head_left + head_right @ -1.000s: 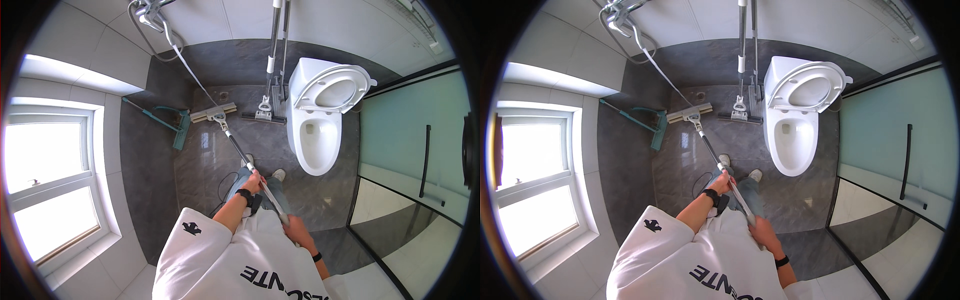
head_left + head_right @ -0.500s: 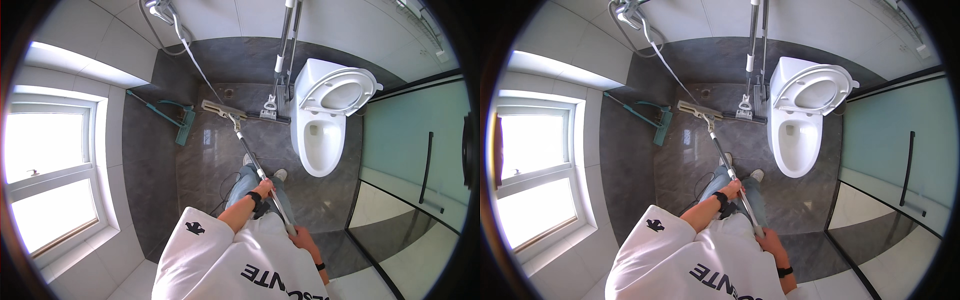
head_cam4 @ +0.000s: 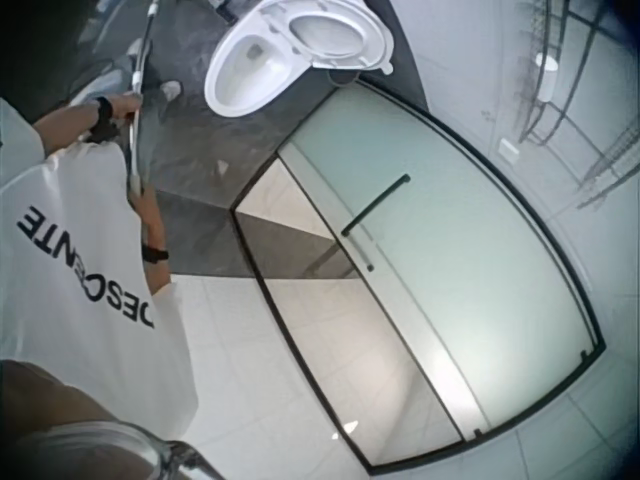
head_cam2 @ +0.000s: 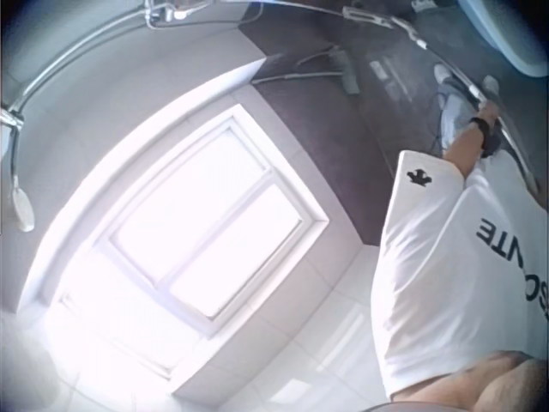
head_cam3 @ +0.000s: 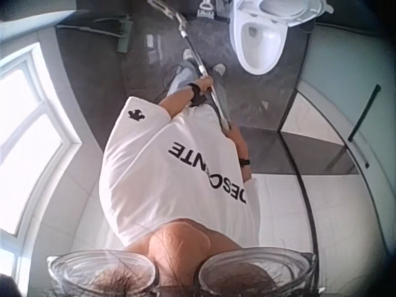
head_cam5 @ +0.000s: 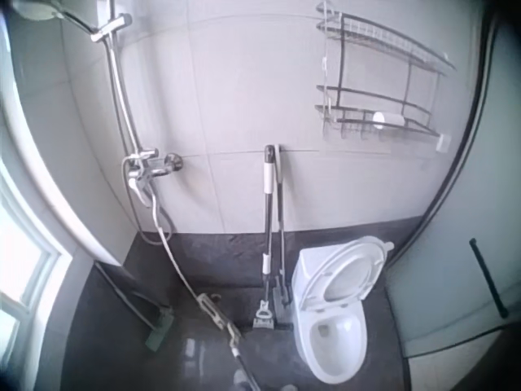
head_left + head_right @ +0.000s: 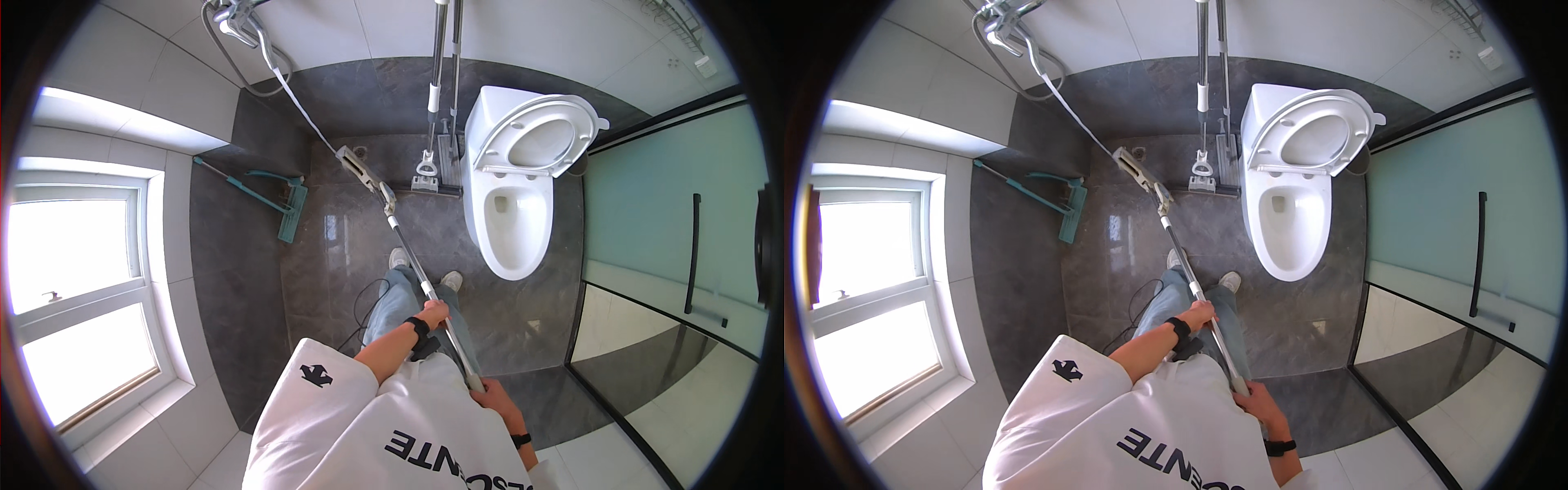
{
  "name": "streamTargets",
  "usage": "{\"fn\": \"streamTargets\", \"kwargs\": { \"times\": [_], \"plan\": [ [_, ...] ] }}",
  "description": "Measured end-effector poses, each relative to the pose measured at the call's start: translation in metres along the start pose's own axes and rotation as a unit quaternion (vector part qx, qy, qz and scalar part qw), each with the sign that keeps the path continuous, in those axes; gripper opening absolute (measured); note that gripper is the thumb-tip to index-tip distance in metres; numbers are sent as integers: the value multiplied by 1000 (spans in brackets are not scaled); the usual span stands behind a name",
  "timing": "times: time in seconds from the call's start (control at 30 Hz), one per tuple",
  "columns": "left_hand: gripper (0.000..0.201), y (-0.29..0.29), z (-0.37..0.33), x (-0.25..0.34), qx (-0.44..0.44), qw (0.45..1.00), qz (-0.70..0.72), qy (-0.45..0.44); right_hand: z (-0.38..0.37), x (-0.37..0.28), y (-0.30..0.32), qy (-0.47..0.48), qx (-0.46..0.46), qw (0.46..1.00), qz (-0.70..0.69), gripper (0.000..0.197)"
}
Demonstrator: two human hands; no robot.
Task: Mopping the bathroom and laundry room floor with a squeegee mop.
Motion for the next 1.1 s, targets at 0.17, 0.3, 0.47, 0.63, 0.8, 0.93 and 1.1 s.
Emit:
{"fn": "streamTargets", "kwargs": {
  "times": [0.17, 0.3, 0.47, 0.63, 0.8, 0.93, 1.1],
  "plan": [
    [3, 16, -12, -20, -49, 595, -692, -407, 9, -11, -4, 5, -33, 999, -11, 31],
    [22, -18, -14, -34, -7, 606, -745, -280, 11, 20, 9, -8, -41, 999, 7, 30],
    [18, -28, -2, -42, -34, 763, -595, -250, 16, 34, 22, -6, -54, 998, 38, 30],
    [7, -2, -17, -79, -25, 969, 246, -6, 9, 36, 22, 6, -53, 997, 63, 28],
    [23, -19, 59, -23, -37, 997, -44, -55, 9, 43, 18, -2, -39, 999, 33, 27],
    [34, -10, 58, -20, -55, 989, 116, -79, 5, 42, 19, -33, -74, 995, 50, 26],
    [33, -10, 72, -8, -11, 998, 46, -44, 8, 35, 11, -5, -47, 998, 32, 24]
  ]
}}
Point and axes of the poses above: each hand's wrist, its own z-axis away from the middle knuckle, its own y-axis out of the back of the hand, x = y × z, the point moved 5 cm from there along -z, towards the middle knuckle, and after that the axes turned 6 degrees about -x, right-handed, at the moved point
